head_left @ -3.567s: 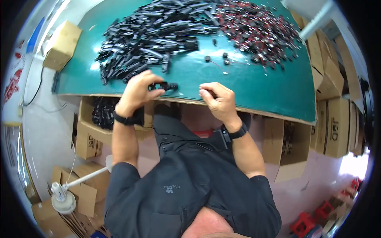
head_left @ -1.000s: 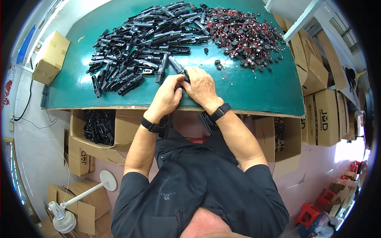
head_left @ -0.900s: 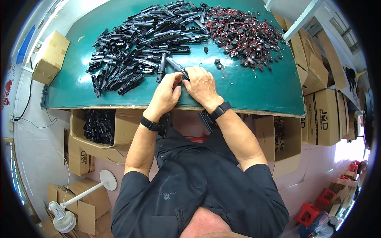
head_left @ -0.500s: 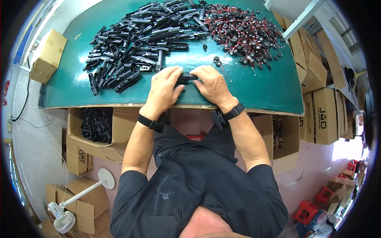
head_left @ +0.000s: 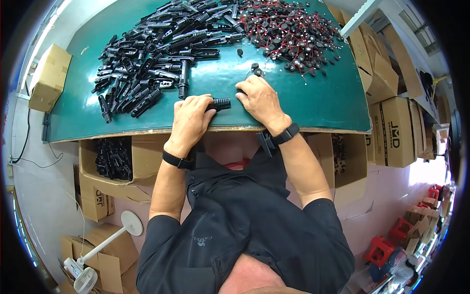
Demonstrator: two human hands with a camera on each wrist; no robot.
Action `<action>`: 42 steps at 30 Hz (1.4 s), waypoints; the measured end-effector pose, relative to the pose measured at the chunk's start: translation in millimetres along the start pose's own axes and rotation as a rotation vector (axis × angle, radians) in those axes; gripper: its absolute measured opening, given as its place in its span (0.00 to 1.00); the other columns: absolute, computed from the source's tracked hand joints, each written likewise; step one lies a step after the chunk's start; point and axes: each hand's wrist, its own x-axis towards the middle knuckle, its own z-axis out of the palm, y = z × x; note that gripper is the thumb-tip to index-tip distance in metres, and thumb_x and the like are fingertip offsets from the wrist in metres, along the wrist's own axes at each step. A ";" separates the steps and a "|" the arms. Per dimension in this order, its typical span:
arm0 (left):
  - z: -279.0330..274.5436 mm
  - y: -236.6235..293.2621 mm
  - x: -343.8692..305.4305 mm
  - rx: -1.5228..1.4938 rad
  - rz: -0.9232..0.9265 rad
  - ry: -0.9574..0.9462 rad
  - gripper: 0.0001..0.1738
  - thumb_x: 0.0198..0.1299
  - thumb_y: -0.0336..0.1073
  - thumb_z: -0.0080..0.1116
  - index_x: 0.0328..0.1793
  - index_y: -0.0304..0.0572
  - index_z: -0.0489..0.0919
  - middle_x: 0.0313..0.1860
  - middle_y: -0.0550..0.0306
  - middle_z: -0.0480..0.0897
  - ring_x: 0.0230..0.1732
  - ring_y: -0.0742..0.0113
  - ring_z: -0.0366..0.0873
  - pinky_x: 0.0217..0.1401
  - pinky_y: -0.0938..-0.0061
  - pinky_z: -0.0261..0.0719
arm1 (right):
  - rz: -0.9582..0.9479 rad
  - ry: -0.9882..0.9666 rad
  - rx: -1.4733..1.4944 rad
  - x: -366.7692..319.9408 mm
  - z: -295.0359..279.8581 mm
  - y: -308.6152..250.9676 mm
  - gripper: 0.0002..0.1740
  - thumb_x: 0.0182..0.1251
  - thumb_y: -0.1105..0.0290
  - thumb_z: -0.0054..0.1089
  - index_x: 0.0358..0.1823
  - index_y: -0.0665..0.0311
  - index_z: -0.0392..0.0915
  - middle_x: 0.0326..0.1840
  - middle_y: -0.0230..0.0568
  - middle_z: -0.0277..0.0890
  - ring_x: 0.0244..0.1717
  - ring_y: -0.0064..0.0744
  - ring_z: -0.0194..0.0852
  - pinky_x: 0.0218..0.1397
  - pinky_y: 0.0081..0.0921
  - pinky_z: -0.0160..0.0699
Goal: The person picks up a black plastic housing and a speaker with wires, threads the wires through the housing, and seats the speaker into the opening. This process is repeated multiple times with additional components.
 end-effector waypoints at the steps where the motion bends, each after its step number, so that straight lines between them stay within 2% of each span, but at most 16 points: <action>1: 0.8 0.3 -0.8 0.001 -0.001 0.001 0.21 0.65 0.34 0.75 0.63 0.49 0.84 0.61 0.57 0.89 0.63 0.55 0.84 0.67 0.57 0.73 | 0.000 -0.028 -0.013 2.3 -0.5 3.2 0.16 0.67 0.70 0.75 0.55 0.60 0.87 0.48 0.44 0.82 0.55 0.51 0.85 0.59 0.42 0.86; 4: 2.9 -2.1 -5.4 -0.129 -0.072 0.041 0.25 0.65 0.32 0.75 0.68 0.48 0.84 0.61 0.55 0.88 0.64 0.54 0.84 0.69 0.56 0.73 | -0.009 -0.090 -0.029 7.2 0.4 6.6 0.15 0.67 0.72 0.74 0.55 0.61 0.87 0.47 0.45 0.80 0.54 0.51 0.84 0.57 0.43 0.86; 8: 9.4 -6.5 -8.6 -0.203 -0.080 0.062 0.28 0.65 0.31 0.75 0.71 0.46 0.83 0.62 0.52 0.87 0.65 0.51 0.83 0.72 0.56 0.72 | -0.044 -0.032 0.055 3.7 -4.0 8.9 0.14 0.70 0.74 0.72 0.55 0.60 0.86 0.46 0.46 0.80 0.51 0.52 0.84 0.54 0.43 0.86; 12: 8.2 -4.3 -7.1 -0.179 -0.055 0.077 0.29 0.64 0.30 0.76 0.71 0.43 0.83 0.62 0.50 0.86 0.65 0.47 0.83 0.72 0.55 0.73 | -0.064 0.010 0.098 8.2 -7.7 10.5 0.15 0.73 0.75 0.71 0.59 0.62 0.85 0.46 0.45 0.79 0.48 0.48 0.86 0.51 0.39 0.87; 13: 8.4 -4.1 -6.4 -0.179 -0.057 0.078 0.29 0.64 0.30 0.76 0.71 0.43 0.83 0.62 0.50 0.86 0.65 0.47 0.83 0.72 0.55 0.73 | -0.037 0.026 0.179 8.6 -10.9 10.5 0.14 0.76 0.73 0.70 0.60 0.63 0.84 0.47 0.44 0.80 0.47 0.44 0.86 0.50 0.37 0.87; 15: 9.3 -3.8 -4.3 -0.306 -0.096 0.119 0.28 0.62 0.28 0.76 0.70 0.42 0.83 0.62 0.48 0.86 0.64 0.46 0.83 0.71 0.56 0.76 | 0.018 0.058 0.344 8.6 -16.3 11.2 0.14 0.80 0.70 0.69 0.62 0.64 0.83 0.48 0.41 0.82 0.45 0.36 0.87 0.47 0.32 0.87; 16: 9.6 -4.1 -3.9 -0.368 -0.116 0.140 0.28 0.62 0.26 0.76 0.70 0.42 0.83 0.61 0.48 0.86 0.64 0.45 0.83 0.71 0.57 0.77 | 0.016 0.056 0.346 7.2 -16.6 13.3 0.14 0.80 0.70 0.69 0.62 0.64 0.83 0.48 0.41 0.82 0.45 0.36 0.87 0.47 0.32 0.87; 19: 10.3 -4.4 -6.3 -0.453 -0.135 0.197 0.28 0.61 0.23 0.75 0.69 0.41 0.83 0.61 0.47 0.85 0.64 0.47 0.83 0.70 0.59 0.79 | 0.392 -0.049 0.905 -2.2 -15.7 18.0 0.17 0.84 0.65 0.68 0.63 0.68 0.82 0.52 0.39 0.83 0.45 0.27 0.86 0.46 0.26 0.87; 20: 10.1 -5.8 -6.4 -0.495 -0.140 0.226 0.28 0.61 0.22 0.75 0.68 0.41 0.83 0.61 0.47 0.85 0.63 0.48 0.83 0.70 0.61 0.79 | 0.390 -0.049 0.909 -3.8 -15.6 15.6 0.17 0.84 0.65 0.68 0.63 0.68 0.82 0.52 0.39 0.83 0.45 0.27 0.86 0.46 0.26 0.87; 23: 14.2 -11.8 -12.3 -0.590 -0.163 0.257 0.27 0.63 0.20 0.74 0.68 0.39 0.82 0.63 0.48 0.85 0.63 0.53 0.83 0.70 0.63 0.80 | 0.238 -0.025 1.274 -11.6 -24.2 -1.3 0.19 0.86 0.62 0.67 0.64 0.71 0.81 0.54 0.41 0.83 0.45 0.28 0.86 0.46 0.26 0.88; 25: 19.4 -17.8 -17.3 -0.635 -0.174 0.269 0.27 0.64 0.19 0.73 0.69 0.39 0.81 0.64 0.49 0.84 0.63 0.55 0.83 0.70 0.64 0.80 | 0.199 -0.040 1.333 -14.0 -30.6 -18.1 0.19 0.86 0.62 0.67 0.64 0.71 0.81 0.54 0.42 0.83 0.45 0.28 0.86 0.47 0.26 0.88; 27: 26.6 -24.1 -21.6 -0.800 -0.166 0.300 0.27 0.65 0.18 0.72 0.70 0.38 0.79 0.66 0.49 0.83 0.65 0.56 0.83 0.73 0.64 0.80 | 0.118 -0.065 1.438 -15.5 -35.4 -35.3 0.20 0.86 0.63 0.67 0.65 0.72 0.81 0.54 0.43 0.82 0.45 0.29 0.86 0.47 0.26 0.88; 31: 28.8 -27.2 -21.7 -0.938 -0.124 0.333 0.29 0.65 0.16 0.71 0.71 0.37 0.76 0.69 0.47 0.82 0.70 0.55 0.82 0.78 0.62 0.78 | -0.020 -0.127 1.339 -19.2 -36.6 -52.9 0.18 0.86 0.64 0.66 0.64 0.73 0.81 0.54 0.44 0.80 0.45 0.29 0.86 0.48 0.26 0.88; 36: 30.2 -31.9 -21.8 -1.010 -0.052 0.358 0.30 0.64 0.15 0.71 0.70 0.39 0.75 0.71 0.45 0.81 0.78 0.50 0.79 0.84 0.57 0.74 | -0.020 -0.170 1.324 -23.4 -31.6 -58.3 0.18 0.86 0.66 0.65 0.64 0.73 0.81 0.55 0.44 0.79 0.46 0.28 0.86 0.49 0.26 0.88; 42: 29.0 -33.3 -22.5 -1.024 -0.037 0.343 0.29 0.65 0.16 0.72 0.69 0.40 0.75 0.71 0.45 0.82 0.79 0.50 0.78 0.84 0.56 0.74 | -0.008 -0.192 1.333 -24.7 -22.4 -60.0 0.16 0.87 0.67 0.64 0.63 0.72 0.82 0.54 0.42 0.80 0.46 0.26 0.86 0.50 0.24 0.88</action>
